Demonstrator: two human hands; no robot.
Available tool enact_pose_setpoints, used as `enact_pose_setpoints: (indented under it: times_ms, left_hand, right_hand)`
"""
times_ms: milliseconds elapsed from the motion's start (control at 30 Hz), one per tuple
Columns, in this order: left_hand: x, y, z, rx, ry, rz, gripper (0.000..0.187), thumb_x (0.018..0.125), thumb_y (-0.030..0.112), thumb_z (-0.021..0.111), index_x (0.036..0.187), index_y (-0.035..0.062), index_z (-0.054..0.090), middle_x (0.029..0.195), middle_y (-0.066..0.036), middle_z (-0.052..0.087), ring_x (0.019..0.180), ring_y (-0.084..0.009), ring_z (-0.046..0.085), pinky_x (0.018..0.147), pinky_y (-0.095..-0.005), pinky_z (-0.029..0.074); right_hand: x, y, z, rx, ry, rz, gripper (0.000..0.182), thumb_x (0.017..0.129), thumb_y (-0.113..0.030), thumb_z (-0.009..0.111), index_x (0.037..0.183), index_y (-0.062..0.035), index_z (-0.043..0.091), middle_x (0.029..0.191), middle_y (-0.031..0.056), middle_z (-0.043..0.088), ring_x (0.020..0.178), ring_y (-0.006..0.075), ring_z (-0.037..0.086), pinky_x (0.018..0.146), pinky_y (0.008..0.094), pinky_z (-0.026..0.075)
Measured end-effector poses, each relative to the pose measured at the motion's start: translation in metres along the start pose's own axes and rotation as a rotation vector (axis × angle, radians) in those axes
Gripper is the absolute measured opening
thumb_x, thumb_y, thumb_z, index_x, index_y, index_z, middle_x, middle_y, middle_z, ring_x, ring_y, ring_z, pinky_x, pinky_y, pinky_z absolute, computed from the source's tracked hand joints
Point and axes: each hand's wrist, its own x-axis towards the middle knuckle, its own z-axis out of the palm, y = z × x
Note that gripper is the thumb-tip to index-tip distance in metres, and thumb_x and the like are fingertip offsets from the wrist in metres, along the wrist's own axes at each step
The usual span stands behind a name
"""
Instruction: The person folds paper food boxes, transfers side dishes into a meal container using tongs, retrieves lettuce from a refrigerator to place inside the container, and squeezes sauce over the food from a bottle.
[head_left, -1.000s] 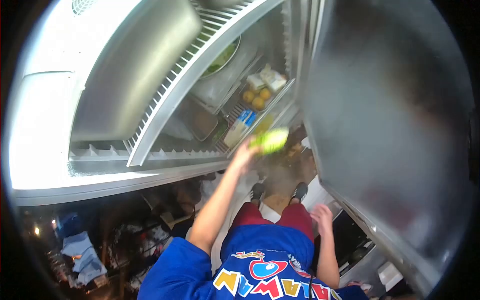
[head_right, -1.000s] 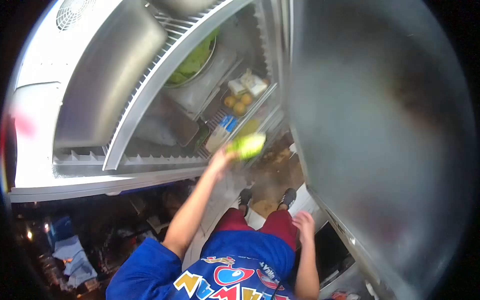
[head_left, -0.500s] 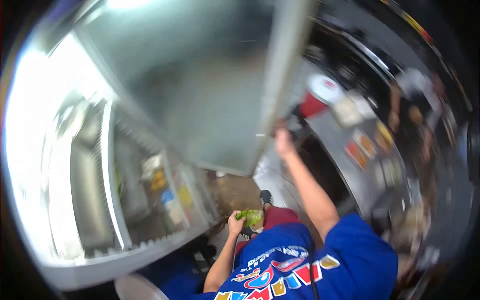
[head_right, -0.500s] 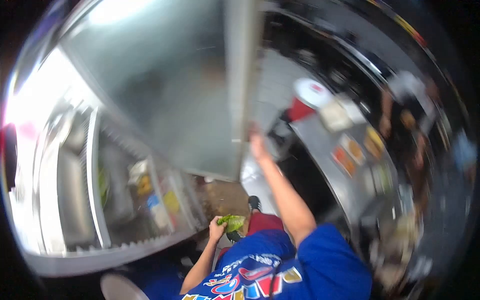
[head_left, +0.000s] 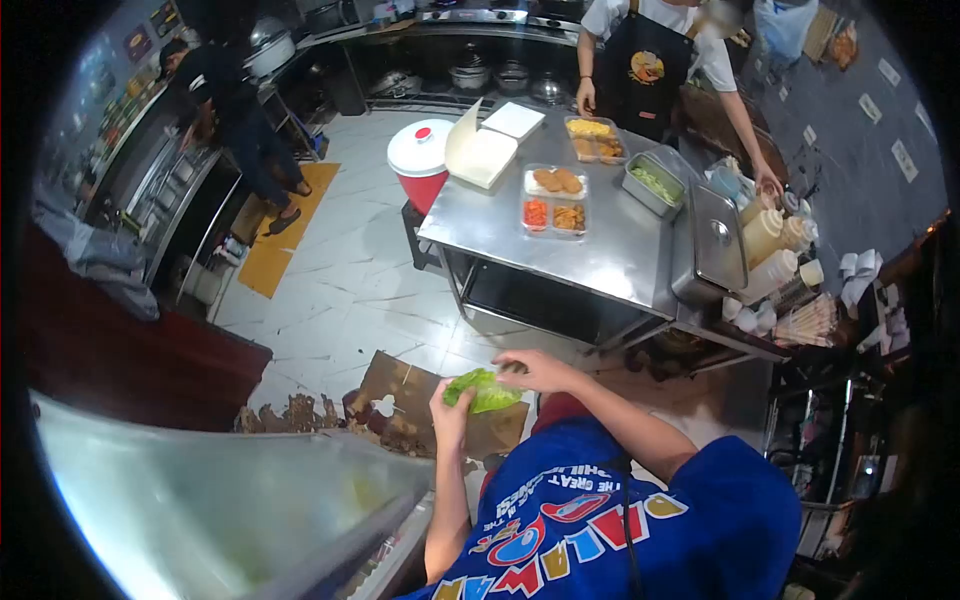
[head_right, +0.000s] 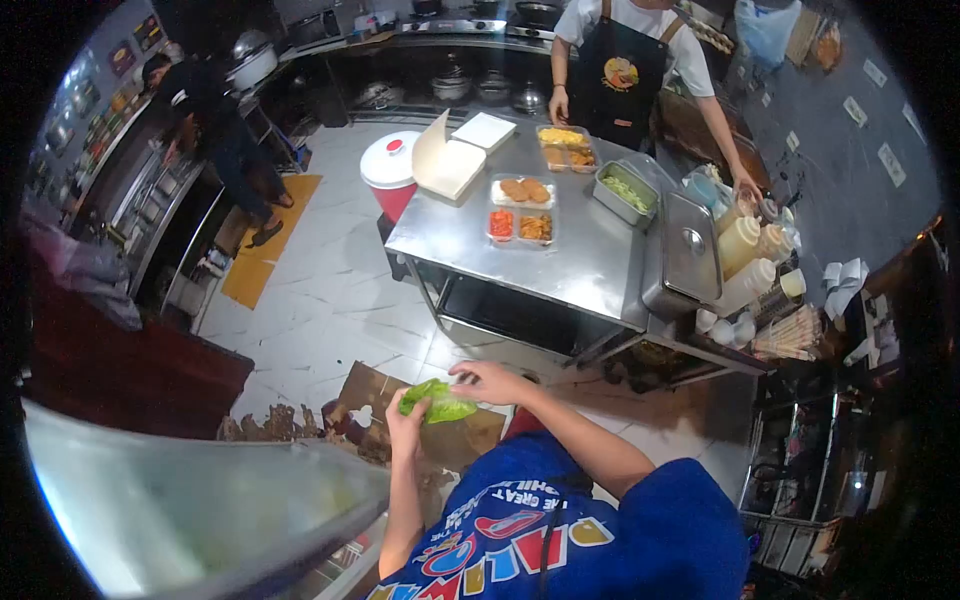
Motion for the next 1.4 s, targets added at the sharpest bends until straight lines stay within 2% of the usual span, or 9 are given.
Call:
enact_pose_setpoints:
  times_ms: [133, 267, 433, 533, 667, 967, 1233, 1333, 1400]
  left_hand:
    - [0.067, 0.043, 0.063, 0.223, -0.356, 0.101, 0.018, 0.086, 0.005, 0.071, 0.103, -0.0014, 0.067, 0.091, -0.004, 0.070, 0.083, -0.0098, 0.062, 0.077, -0.0270, 0.050]
    - [0.158, 0.068, 0.137, 0.310, -0.518, 0.170, 0.024, 0.086, 0.006, 0.073, 0.107, -0.0036, 0.066, 0.095, -0.006, 0.071, 0.086, -0.0121, 0.064, 0.079, -0.0288, 0.052]
    - [0.255, 0.079, 0.238, 0.315, -0.472, 0.323, 0.047, 0.085, 0.011, 0.077, 0.126, -0.0030, 0.057, 0.114, -0.012, 0.067, 0.101, -0.0202, 0.064, 0.087, -0.0334, 0.053]
    - [0.286, 0.091, 0.272, 0.312, -0.356, 0.293, 0.051, 0.085, 0.013, 0.078, 0.130, 0.0010, 0.055, 0.123, -0.011, 0.062, 0.111, -0.0210, 0.061, 0.092, -0.0369, 0.052]
    - [0.290, 0.063, 0.261, 0.382, -0.369, 0.186, 0.040, 0.089, 0.010, 0.074, 0.124, 0.0002, 0.058, 0.118, -0.010, 0.064, 0.107, -0.0189, 0.062, 0.091, -0.0356, 0.053]
    - [0.256, -0.016, 0.160, 0.401, -0.353, -0.047, 0.022, 0.092, 0.009, 0.067, 0.114, 0.0068, 0.066, 0.111, -0.006, 0.066, 0.094, -0.0158, 0.064, 0.078, -0.0306, 0.053]
    - [0.254, -0.028, 0.127, 0.331, -0.291, -0.060, 0.020, 0.091, 0.005, 0.066, 0.112, 0.0052, 0.067, 0.104, -0.005, 0.068, 0.086, -0.0144, 0.063, 0.072, -0.0277, 0.050]
    - [0.266, -0.026, 0.141, 0.306, -0.355, 0.026, 0.020, 0.094, 0.006, 0.064, 0.114, 0.0043, 0.065, 0.099, -0.004, 0.069, 0.083, -0.0094, 0.061, 0.074, -0.0244, 0.048]
    - [0.271, -0.004, 0.157, 0.286, -0.407, -0.020, 0.020, 0.094, 0.007, 0.065, 0.114, 0.0037, 0.065, 0.102, -0.004, 0.069, 0.084, -0.0095, 0.061, 0.075, -0.0252, 0.048]
  right_hand:
    - [-0.015, 0.028, -0.060, 0.543, 0.017, 0.336, 0.036, 0.100, -0.030, 0.063, 0.120, 0.0007, 0.063, 0.093, -0.0005, 0.065, 0.075, 0.0073, 0.058, 0.066, 0.0260, 0.050]
    - [-0.007, 0.064, -0.118, 0.730, 0.236, 0.177, 0.025, 0.099, -0.021, 0.064, 0.111, -0.0005, 0.062, 0.085, 0.0024, 0.066, 0.074, 0.0112, 0.065, 0.064, 0.0275, 0.054]
    - [0.044, 0.119, -0.201, 0.127, 0.701, 0.111, 0.027, 0.092, -0.025, 0.070, 0.088, 0.0014, 0.065, 0.077, 0.0063, 0.064, 0.070, 0.0140, 0.060, 0.066, 0.0299, 0.048]
    - [0.078, 0.141, -0.250, -0.018, 0.930, 0.204, 0.024, 0.087, -0.021, 0.069, 0.084, 0.0021, 0.063, 0.077, 0.0141, 0.060, 0.071, 0.0277, 0.058, 0.067, 0.0390, 0.046]
    - [0.101, 0.158, -0.275, -0.224, 0.980, 0.175, 0.015, 0.086, -0.016, 0.067, 0.085, -0.0019, 0.062, 0.079, 0.0146, 0.061, 0.078, 0.0351, 0.055, 0.073, 0.0445, 0.044]
    - [0.116, 0.154, -0.276, -0.384, 0.925, 0.234, 0.017, 0.082, -0.018, 0.073, 0.087, -0.0037, 0.065, 0.074, 0.0118, 0.062, 0.074, 0.0316, 0.053, 0.071, 0.0431, 0.044]
    - [0.117, 0.144, -0.287, -0.010, 0.763, 0.444, 0.011, 0.088, -0.012, 0.071, 0.089, -0.0033, 0.063, 0.078, 0.0085, 0.066, 0.071, 0.0161, 0.055, 0.065, 0.0296, 0.046]
    - [0.124, 0.153, -0.294, 0.193, 0.773, 0.111, 0.009, 0.089, -0.009, 0.069, 0.088, -0.0027, 0.063, 0.090, 0.0078, 0.069, 0.066, 0.0107, 0.051, 0.059, 0.0256, 0.044]
    - [0.124, 0.111, -0.289, -0.058, 0.892, 0.063, 0.009, 0.086, -0.007, 0.071, 0.090, -0.0029, 0.063, 0.097, 0.0094, 0.070, 0.065, 0.0122, 0.052, 0.059, 0.0266, 0.045]
